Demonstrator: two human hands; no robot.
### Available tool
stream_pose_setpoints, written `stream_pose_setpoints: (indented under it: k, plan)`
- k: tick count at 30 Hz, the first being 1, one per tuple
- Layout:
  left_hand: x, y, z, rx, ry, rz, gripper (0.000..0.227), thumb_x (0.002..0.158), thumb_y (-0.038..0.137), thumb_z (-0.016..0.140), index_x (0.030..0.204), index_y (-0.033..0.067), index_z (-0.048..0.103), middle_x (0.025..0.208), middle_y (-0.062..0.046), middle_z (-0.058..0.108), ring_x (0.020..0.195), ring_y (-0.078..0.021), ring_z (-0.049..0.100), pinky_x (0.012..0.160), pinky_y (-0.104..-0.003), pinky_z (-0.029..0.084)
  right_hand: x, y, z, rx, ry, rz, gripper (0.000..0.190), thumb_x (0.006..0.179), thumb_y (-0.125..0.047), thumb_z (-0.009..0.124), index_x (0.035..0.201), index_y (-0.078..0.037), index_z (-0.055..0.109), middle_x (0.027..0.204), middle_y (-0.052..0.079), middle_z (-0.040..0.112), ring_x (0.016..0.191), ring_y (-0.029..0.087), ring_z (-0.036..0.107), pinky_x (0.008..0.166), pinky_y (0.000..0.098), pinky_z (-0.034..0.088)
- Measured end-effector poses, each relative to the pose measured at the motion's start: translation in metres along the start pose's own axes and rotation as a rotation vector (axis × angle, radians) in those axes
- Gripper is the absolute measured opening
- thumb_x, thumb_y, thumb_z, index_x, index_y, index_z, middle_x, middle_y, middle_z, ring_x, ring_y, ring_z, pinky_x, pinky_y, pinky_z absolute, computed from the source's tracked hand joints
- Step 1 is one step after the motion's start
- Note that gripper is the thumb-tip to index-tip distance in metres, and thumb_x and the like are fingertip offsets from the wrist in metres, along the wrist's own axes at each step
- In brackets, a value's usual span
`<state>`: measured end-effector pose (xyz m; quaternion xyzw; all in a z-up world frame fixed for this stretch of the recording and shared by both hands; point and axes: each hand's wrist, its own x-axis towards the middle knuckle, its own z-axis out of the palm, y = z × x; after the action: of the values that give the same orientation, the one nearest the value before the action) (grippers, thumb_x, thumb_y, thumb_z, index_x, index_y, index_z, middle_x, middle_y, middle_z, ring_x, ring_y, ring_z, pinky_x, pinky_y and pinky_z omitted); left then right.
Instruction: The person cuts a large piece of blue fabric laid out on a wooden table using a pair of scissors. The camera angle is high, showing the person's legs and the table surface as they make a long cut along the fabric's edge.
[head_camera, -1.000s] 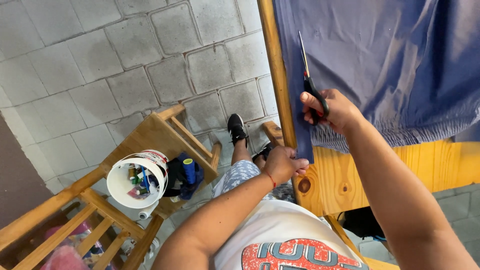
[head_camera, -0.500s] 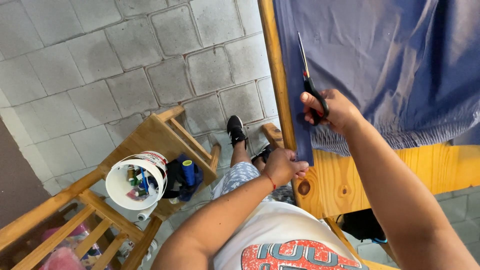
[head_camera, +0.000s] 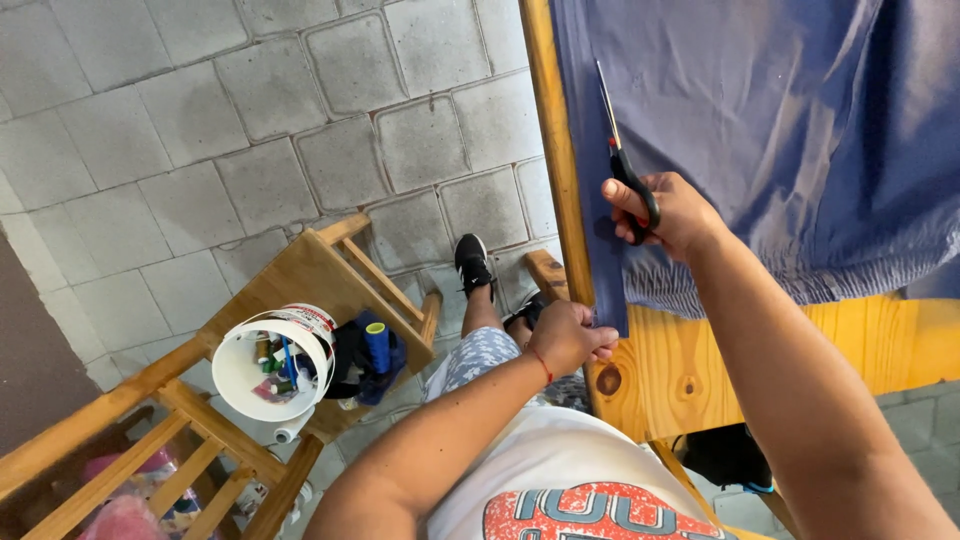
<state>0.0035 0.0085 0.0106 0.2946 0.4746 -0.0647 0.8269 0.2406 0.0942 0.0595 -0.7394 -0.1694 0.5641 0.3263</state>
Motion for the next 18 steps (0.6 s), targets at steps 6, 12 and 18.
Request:
stream_pose_setpoints:
  k: [6,12,18]
  plan:
    - [-0.014,0.014,-0.003,0.005,0.0,0.008,0.03,0.104,0.01,0.092,0.106,-0.0099,0.07,0.097,-0.034,0.086,0.078,-0.027,0.088,0.063,-0.027,0.072,0.001,-0.003,0.0,-0.006,-0.017,0.029,0.063,0.105,-0.052,0.101,0.09,0.003,0.076,0.065,0.023,0.072,0.05,0.022,0.072,0.039,0.0217,0.036]
    - [-0.021,0.018,-0.003,0.015,0.005,0.024,0.029,0.104,0.013,0.092,0.1,-0.0063,0.07,0.095,-0.028,0.087,0.076,-0.0238,0.087,0.064,-0.023,0.07,0.017,-0.016,0.003,-0.02,-0.035,-0.001,0.066,0.104,-0.059,0.101,0.09,0.001,0.078,0.068,0.023,0.074,0.052,0.024,0.074,0.039,0.0232,0.038]
    - [-0.017,0.016,-0.001,0.039,0.024,0.034,0.029,0.102,0.013,0.093,0.095,-0.0049,0.071,0.093,-0.029,0.087,0.076,-0.0248,0.088,0.063,-0.024,0.071,0.014,-0.025,0.005,-0.032,-0.014,0.008,0.066,0.104,-0.059,0.101,0.088,0.0,0.077,0.066,0.022,0.073,0.051,0.024,0.073,0.038,0.0232,0.037]
